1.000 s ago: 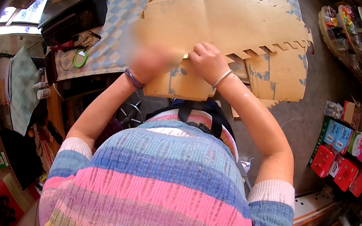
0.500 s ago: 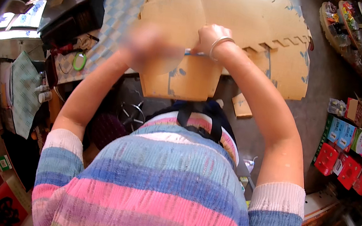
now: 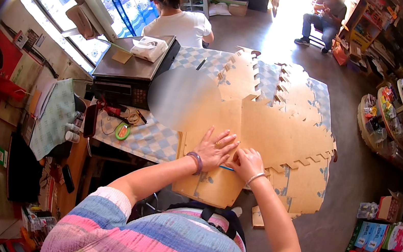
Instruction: The person assembles paper products by folding and joining cardboard components at a table.
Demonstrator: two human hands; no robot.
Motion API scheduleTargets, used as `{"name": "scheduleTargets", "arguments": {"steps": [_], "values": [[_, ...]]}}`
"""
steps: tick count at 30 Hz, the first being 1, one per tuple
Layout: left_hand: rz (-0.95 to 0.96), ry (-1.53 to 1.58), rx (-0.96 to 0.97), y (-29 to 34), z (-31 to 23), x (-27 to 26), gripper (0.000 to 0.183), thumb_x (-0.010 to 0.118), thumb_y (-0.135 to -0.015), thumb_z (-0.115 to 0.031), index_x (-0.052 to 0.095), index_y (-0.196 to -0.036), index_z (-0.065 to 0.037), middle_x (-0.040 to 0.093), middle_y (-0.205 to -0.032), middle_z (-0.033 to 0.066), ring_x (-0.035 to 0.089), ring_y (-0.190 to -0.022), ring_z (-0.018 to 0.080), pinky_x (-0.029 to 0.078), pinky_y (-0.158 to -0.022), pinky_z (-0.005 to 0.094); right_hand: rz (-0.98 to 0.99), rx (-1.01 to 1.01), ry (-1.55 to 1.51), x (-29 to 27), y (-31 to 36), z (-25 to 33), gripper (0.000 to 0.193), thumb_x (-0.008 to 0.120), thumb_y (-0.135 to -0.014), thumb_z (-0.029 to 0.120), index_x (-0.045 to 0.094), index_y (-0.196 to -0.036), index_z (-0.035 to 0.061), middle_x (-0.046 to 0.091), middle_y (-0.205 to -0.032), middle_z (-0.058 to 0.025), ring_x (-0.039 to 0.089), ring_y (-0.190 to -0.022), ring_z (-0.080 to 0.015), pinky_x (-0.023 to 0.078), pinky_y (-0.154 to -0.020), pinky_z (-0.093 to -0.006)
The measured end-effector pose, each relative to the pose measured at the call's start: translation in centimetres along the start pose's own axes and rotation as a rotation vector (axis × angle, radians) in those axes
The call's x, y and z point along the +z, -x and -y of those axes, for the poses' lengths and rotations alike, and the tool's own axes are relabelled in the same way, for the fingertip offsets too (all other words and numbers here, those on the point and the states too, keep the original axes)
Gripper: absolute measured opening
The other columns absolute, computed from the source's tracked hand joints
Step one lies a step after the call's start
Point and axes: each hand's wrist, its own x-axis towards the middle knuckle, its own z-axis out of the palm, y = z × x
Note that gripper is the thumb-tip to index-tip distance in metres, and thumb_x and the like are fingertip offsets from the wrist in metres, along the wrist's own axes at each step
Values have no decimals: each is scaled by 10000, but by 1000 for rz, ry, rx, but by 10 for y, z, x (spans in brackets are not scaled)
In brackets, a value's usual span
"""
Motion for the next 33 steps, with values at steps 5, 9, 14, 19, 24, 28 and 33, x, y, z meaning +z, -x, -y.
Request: {"name": "scheduleTargets", "arguments": {"steps": [5, 9, 14, 19, 24, 28, 33], "values": [[20, -32, -11, 0, 0, 3, 499, 435, -948, -351, 409, -1425, -209, 321, -1514, 5, 221, -1426, 183, 69, -1134, 587, -161, -28, 3, 10, 12, 4, 287, 768, -694, 336, 588, -750, 120, 594, -757, -30, 569, -827, -250, 436, -758, -389], [22, -12, -26, -1, -2, 0, 503, 428, -950, -353, 408, -1425, -187, 319, -1517, -1, 215, -1427, 172, 69, -1135, 588, -224, -1, 38, 14, 18, 9, 260, 737, -731, 296, 593, -863, 125, 589, -862, -47, 559, -895, -255, 424, -790, -386], [66, -41, -45, -7, -2, 3, 543, 410, -942, -297, 358, -1434, -73, 283, -1529, 63, 188, -1439, 193, 66, -1151, 563, -544, 191, 41, 48, -20, 33, 267, 576, -871, 175, 536, -1125, 100, 560, -1067, -106, 547, -987, -281, 425, -860, -416], [52, 119, -157, 0, 3, -11, 500, 359, -927, -164, 370, -1402, -7, 255, -1535, 114, 192, -1442, 220, 40, -1175, 510, -476, 262, 23, 63, -37, 35, 250, 527, -887, 101, 537, -1136, 96, 577, -1056, -109, 530, -1049, -289, 418, -890, -403], [67, -42, -77, 16, 42, -6, 540, 453, -891, -224, 408, -1415, -104, 351, -1491, 112, 294, -1404, 207, 117, -1171, 489, -469, 102, 170, 57, -38, 35, 295, 552, -828, 123, 561, -1123, 115, 543, -995, -68, 532, -948, -253, 431, -818, -370], [-46, 36, -47, 28, 41, -14, 516, 456, -900, -231, 439, -1393, -79, 362, -1489, 97, 293, -1406, 189, 155, -1162, 480, -347, 75, 325, 63, -40, 42, 329, 527, -844, 119, 551, -1172, 101, 535, -1081, -71, 516, -1028, -250, 415, -877, -374], [-51, 5, -62, 22, 42, -12, 483, 428, -940, -242, 439, -1383, -49, 372, -1479, 90, 297, -1401, 179, 168, -1161, 466, -360, 95, 217, 67, -54, 47, 407, 533, -819, 90, 535, -1226, 95, 534, -1114, -72, 502, -1066, -258, 396, -929, -373]]}}
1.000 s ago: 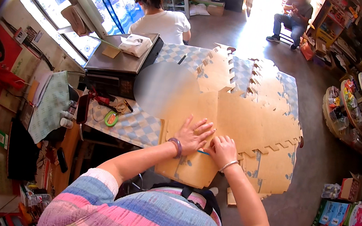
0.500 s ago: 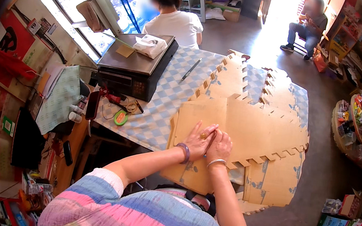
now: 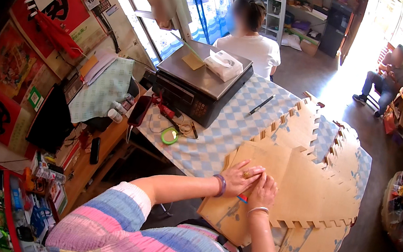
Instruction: The person assembles paper products by folding and joining cardboard components at a table.
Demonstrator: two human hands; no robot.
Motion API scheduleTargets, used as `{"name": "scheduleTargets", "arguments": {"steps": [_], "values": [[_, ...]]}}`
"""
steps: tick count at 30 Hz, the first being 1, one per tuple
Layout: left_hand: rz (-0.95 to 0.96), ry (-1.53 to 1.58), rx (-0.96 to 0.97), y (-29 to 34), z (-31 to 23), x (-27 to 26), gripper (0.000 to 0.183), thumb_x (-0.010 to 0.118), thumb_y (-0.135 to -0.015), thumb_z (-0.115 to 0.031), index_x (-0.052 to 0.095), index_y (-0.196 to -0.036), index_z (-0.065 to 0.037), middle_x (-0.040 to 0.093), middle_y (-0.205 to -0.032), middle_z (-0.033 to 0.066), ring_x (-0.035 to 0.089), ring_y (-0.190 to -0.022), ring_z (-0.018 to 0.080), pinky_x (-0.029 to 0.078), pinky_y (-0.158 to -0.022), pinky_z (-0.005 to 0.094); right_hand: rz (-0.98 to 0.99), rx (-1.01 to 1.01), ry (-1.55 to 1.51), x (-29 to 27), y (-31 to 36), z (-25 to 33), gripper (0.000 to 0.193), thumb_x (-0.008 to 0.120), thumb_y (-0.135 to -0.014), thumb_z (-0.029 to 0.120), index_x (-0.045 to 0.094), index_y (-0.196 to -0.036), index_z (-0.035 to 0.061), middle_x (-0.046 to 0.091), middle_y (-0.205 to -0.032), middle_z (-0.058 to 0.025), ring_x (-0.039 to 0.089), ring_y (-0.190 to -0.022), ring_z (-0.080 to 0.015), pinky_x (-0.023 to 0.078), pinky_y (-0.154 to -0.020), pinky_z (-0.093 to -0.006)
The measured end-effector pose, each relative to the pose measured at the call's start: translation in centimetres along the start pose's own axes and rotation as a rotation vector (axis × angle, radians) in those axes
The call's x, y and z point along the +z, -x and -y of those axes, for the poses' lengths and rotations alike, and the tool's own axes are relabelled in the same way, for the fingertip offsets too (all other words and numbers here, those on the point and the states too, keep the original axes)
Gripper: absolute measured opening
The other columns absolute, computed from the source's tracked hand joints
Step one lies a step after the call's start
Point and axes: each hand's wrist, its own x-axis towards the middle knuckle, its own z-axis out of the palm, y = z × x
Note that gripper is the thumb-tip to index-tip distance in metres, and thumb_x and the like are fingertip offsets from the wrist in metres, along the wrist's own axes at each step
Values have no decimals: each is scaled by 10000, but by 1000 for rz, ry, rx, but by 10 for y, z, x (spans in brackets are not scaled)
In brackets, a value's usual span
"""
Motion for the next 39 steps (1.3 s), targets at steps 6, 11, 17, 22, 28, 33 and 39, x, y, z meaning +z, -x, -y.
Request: {"name": "scheduleTargets", "arguments": {"steps": [6, 11, 17, 22, 28, 33, 39], "values": [[-2, 81, -17, 3, 1, -4, 481, 436, -942, -227, 426, -1389, -49, 382, -1471, 87, 310, -1393, 182, 179, -1158, 451, 90, -168, -15, -26, 7, -30, 409, 543, -762, 57, 552, -1170, 85, 543, -1123, -64, 509, -1029, -266, 405, -907, -391], [-5, 127, -23, 0, 0, -6, 486, 450, -937, -222, 424, -1391, -49, 390, -1463, 90, 320, -1388, 189, 178, -1157, 452, 27, -244, -28, -23, 6, -36, 329, 545, -752, 53, 588, -1078, 83, 549, -1097, -68, 517, -992, -266, 422, -866, -377], [-33, 95, -12, 1, -1, 1, 488, 464, -928, -218, 433, -1385, -49, 405, -1451, 93, 332, -1382, 191, 185, -1154, 463, 49, -202, -52, -31, 2, -29, 293, 544, -765, 56, 595, -1053, 86, 551, -1064, -65, 526, -972, -268, 428, -859, -380], [-41, 113, -12, 0, 0, -2, 495, 471, -922, -222, 435, -1384, -45, 411, -1446, 93, 340, -1377, 191, 181, -1155, 464, 38, -215, -25, -26, 3, -30, 284, 543, -786, 76, 593, -1066, 81, 552, -1073, -64, 528, -983, -262, 432, -863, -376], [-38, 35, 29, 2, 0, 1, 494, 480, -917, -232, 453, -1367, -29, 421, -1442, 95, 339, -1377, 197, 193, -1149, 471, 57, -194, 1, -27, 6, -25, 278, 538, -802, 89, 591, -1074, 78, 549, -1072, -72, 535, -996, -259, 440, -872, -374], [41, -58, 36, -1, 0, -5, 503, 498, -888, -196, 461, -1357, -19, 428, -1435, 109, 332, -1373, 215, 207, -1136, 485, -12, -222, -102, -24, 5, -29, 277, 539, -793, 88, 583, -1067, 92, 545, -1050, -70, 538, -966, -261, 448, -862, -385], [-48, 107, 9, -3, -1, -6, 447, 520, -883, -169, 504, -1316, -59, 462, -1400, 108, 361, -1349, 245, 211, -1136, 465, 9, -209, -76, -23, 5, -36, 191, 547, -794, 127, 572, -982, 104, 550, -1042, -68, 546, -985, -254, 450, -842, -369]]}}
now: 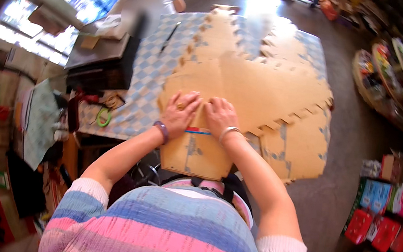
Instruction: The person assembles paper products by folding and joining cardboard components at a table.
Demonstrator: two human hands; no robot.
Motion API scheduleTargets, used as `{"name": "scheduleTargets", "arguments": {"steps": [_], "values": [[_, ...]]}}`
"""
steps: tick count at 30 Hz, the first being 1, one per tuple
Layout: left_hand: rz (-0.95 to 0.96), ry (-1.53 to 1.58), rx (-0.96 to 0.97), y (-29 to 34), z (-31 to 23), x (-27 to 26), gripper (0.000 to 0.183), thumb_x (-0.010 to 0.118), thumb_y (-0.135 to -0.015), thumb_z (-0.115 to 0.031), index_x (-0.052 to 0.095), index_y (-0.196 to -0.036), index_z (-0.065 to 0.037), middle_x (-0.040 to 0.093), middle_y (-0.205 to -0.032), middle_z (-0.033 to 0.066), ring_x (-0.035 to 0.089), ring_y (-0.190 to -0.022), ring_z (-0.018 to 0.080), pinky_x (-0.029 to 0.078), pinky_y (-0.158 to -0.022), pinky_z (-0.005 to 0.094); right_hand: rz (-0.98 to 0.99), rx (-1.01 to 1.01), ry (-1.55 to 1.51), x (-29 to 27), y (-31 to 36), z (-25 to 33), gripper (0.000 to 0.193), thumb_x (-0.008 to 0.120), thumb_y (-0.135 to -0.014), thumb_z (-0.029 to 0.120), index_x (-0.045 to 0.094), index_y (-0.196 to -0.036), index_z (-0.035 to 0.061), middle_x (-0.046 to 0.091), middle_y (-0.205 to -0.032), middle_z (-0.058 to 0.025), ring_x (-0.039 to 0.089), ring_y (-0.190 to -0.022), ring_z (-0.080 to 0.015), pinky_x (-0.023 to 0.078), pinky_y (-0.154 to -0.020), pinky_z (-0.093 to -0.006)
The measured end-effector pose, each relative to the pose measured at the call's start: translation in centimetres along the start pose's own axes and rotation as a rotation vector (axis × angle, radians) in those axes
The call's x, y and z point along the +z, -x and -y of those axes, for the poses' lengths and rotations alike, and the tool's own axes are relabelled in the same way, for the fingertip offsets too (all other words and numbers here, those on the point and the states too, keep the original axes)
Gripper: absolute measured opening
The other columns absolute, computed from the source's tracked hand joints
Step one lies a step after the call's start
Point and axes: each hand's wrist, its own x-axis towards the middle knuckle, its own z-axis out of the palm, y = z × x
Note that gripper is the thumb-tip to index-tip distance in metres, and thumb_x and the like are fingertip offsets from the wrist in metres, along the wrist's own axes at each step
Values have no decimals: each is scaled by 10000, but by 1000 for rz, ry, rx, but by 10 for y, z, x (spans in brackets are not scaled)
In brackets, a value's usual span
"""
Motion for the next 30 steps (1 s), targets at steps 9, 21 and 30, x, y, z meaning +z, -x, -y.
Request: {"name": "scheduleTargets", "arguments": {"steps": [9, 21, 30], "values": [[0, 147, 143, 31, -1, -39, 139, 664, -791, -203, 650, -876, -94, 625, -891, 78, 591, -900, 268, 424, -855, 406, -109, 25, -25, -14, -1, 8, 165, 556, -804, 120, 600, -963, 115, 563, -1028, -46, 549, -999, -241, 454, -844, -372], [-52, -72, 211, 1, -66, -117, 78, 611, -736, -138, 586, -754, -67, 620, -810, 96, 621, -840, 268, 444, -798, 383, -102, 1129, -1978, -92, 33, 104, 349, 673, -893, 315, 602, -1060, 16, 661, -1003, -93, 649, -931, -195, 535, -843, -348], [-286, -84, 276, 1, -110, -146, 219, 602, -743, -135, 629, -948, -66, 597, -911, 58, 583, -913, 236, 435, -848, 382, -418, 1090, -2149, -106, 23, 85, 43, 639, -855, 60, 634, -883, 27, 643, -805, -49, 629, -730, -173, 516, -690, -316]]}}
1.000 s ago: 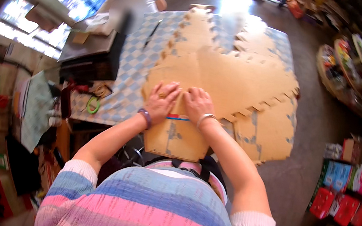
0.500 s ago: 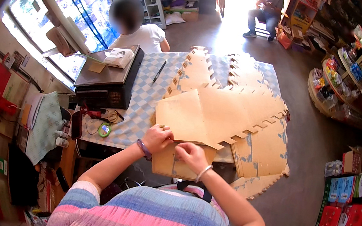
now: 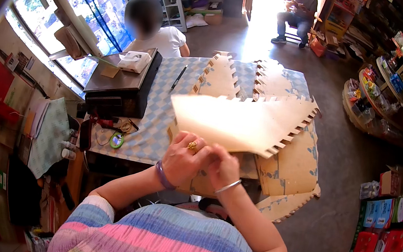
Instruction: The person assembles paper products by folding and joining cardboard components at a table.
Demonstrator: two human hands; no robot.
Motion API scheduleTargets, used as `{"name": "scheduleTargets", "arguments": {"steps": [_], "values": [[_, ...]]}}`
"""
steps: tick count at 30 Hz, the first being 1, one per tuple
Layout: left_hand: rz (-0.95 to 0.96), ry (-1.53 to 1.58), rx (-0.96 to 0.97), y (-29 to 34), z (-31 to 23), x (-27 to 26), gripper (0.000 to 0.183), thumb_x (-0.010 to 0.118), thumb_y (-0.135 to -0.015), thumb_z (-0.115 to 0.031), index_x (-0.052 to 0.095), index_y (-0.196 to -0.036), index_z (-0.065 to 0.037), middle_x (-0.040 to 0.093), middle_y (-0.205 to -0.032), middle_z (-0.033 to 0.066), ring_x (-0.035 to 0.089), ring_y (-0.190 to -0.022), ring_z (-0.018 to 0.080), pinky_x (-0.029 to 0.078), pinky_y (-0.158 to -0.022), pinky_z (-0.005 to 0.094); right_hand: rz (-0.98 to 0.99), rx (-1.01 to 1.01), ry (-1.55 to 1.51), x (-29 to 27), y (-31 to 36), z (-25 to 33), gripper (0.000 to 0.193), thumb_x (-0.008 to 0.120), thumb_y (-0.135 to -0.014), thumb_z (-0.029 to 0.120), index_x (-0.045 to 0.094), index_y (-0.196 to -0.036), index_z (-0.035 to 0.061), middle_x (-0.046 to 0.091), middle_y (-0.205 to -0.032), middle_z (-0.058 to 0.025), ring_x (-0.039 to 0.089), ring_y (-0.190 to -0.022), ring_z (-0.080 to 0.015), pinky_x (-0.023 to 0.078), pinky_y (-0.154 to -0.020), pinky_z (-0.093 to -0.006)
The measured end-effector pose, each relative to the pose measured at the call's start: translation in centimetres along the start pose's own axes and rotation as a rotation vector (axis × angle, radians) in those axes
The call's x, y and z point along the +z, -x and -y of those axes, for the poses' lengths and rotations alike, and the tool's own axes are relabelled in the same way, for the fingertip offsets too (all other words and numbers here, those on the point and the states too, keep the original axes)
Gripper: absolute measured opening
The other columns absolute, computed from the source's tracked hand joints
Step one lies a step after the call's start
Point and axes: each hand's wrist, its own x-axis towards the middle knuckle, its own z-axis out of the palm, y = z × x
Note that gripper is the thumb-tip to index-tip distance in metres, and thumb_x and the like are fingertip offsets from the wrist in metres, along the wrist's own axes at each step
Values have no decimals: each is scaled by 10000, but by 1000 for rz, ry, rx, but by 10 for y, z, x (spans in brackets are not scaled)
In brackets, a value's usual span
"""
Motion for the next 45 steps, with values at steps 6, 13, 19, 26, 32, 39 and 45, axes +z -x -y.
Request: {"name": "scheduleTargets", "arguments": {"steps": [6, 13, 19, 26, 32, 39, 45], "values": [[-224, 196, 11, -7, -5, -4, 434, 690, -703, -82, 613, -1130, -99, 535, -1174, 107, 524, -1134, 296, 384, -996, 475, 560, -469, -142, 21, -41, 180, 118, 628, -834, 57, 634, -951, 53, 665, -1004, -51, 625, -942, -181, 511, -832, -356], [161, 197, -63, 0, -6, 53, 465, 699, -743, -148, 585, -1192, -104, 458, -1349, 120, 406, -1285, 326, 314, -1057, 450, 571, -773, -77, -27, 79, 323, 266, 576, -849, 29, 580, -1113, -7, 592, -1198, -163, 538, -1118, -306, 416, -967, -455], [371, 251, 20, -20, -17, 114, 534, 717, -762, -236, 544, -1254, -122, 410, -1406, 172, 362, -1320, 349, 301, -1067, 461, 370, -898, -82, -160, 185, 307, 317, 554, -819, 30, 556, -1135, 1, 604, -1120, -140, 563, -995, -273, 436, -846, -402], [377, 290, 121, -68, -51, 187, 541, 737, -752, -228, 564, -1255, -128, 446, -1383, 181, 391, -1300, 356, 315, -1059, 470, -187, -967, -620, -269, 256, 250, 134, 556, -745, -33, 511, -868, -2, 505, -804, -82, 491, -750, -197, 399, -660, -342], [399, 259, -60, -81, -61, 251, 482, 625, -848, -341, 542, -1287, -162, 434, -1430, 94, 363, -1347, 274, 194, -1103, 500, -834, -688, -406, -380, 254, 175, 131, 570, -777, 33, 608, -902, 37, 669, -943, -96, 651, -854, -252, 538, -720, -416], [329, 161, -12, -76, -71, 256, 474, 525, -902, -293, 485, -1354, -154, 406, -1459, 99, 315, -1392, 238, 127, -1140, 452, -741, -407, -564, -514, 224, 144, 125, 583, -729, 65, 586, -853, 57, 641, -876, -89, 601, -782, -239, 493, -657, -381], [350, 169, 0, -84, -76, 256, 481, 520, -895, -256, 481, -1359, -139, 398, -1467, 107, 312, -1396, 237, 112, -1145, 436, -706, -445, -390, -588, 160, 196, 157, 573, -762, 101, 610, -910, 63, 663, -917, -70, 636, -851, -237, 514, -743, -377]]}}
